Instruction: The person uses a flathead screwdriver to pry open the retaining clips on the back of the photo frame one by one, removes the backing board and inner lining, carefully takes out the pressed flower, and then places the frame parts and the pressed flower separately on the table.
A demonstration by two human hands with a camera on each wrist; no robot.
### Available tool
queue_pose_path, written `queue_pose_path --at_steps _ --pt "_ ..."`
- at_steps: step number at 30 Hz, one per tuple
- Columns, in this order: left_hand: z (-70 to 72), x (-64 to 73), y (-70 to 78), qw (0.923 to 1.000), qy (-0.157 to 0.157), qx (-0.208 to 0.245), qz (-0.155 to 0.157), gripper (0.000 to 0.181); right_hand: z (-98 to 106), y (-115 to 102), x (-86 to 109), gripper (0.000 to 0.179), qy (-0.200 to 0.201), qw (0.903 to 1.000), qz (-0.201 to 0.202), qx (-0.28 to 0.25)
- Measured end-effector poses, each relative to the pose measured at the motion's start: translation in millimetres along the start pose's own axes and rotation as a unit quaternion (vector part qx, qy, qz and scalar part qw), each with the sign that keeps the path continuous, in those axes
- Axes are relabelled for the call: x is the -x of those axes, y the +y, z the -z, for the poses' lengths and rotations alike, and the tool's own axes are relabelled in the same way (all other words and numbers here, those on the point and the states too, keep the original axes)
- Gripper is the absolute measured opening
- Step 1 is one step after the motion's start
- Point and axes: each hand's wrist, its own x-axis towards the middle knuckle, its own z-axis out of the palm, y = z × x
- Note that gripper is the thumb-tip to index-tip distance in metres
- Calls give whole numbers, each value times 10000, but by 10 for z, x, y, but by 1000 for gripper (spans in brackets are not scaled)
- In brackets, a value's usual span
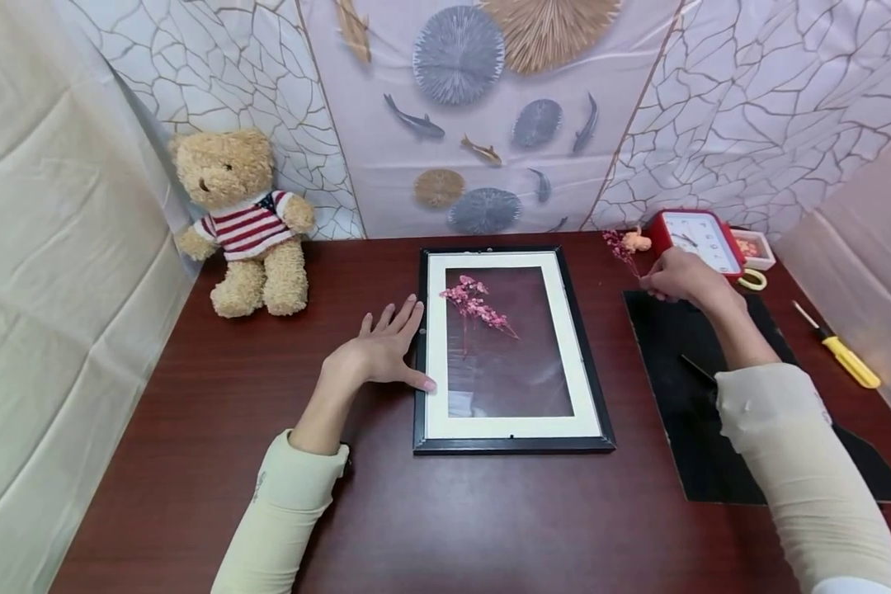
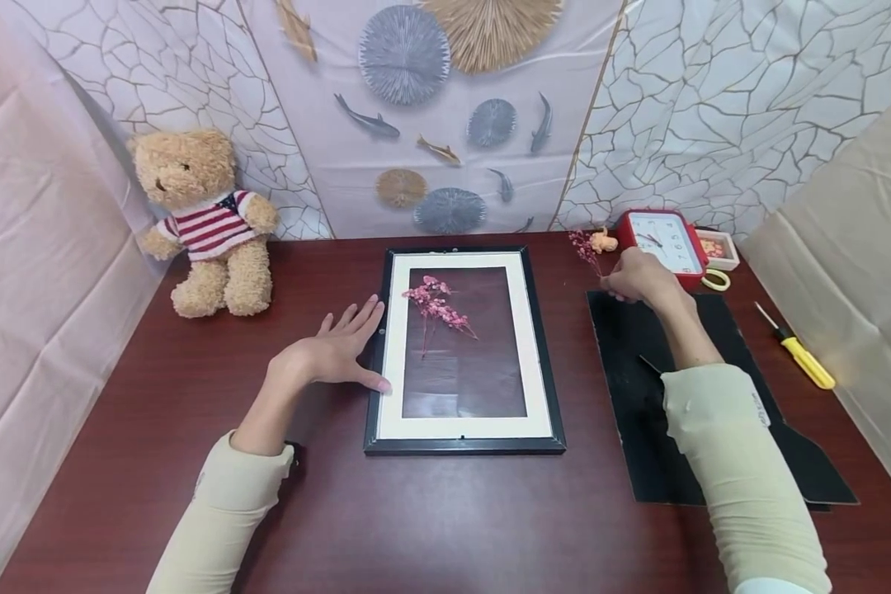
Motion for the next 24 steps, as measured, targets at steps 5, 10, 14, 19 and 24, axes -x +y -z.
queue_pose_path --at_steps 5,10,14,19,24 --pt "-6 -5 -9 10000 13 32 80 139 -17 34 -73 38 -33 10000 66 -20" --pt "-15 -45 -38 9999 -68 24 156 138 -7 40 -138 38 -20 10000 58 17" --pt "-5 -65 -40 9997 -80 5 221 138 -4 48 -179 38 -37 9999 76 54" --pt "-11 -78 -38 9998 -53 -39 211 138 -26 54 -210 36 -175 9997 101 100" --pt "-40 -86 -65 9998 -62 -89 179 138 -54 87 -255 38 -197 9996 25 188"
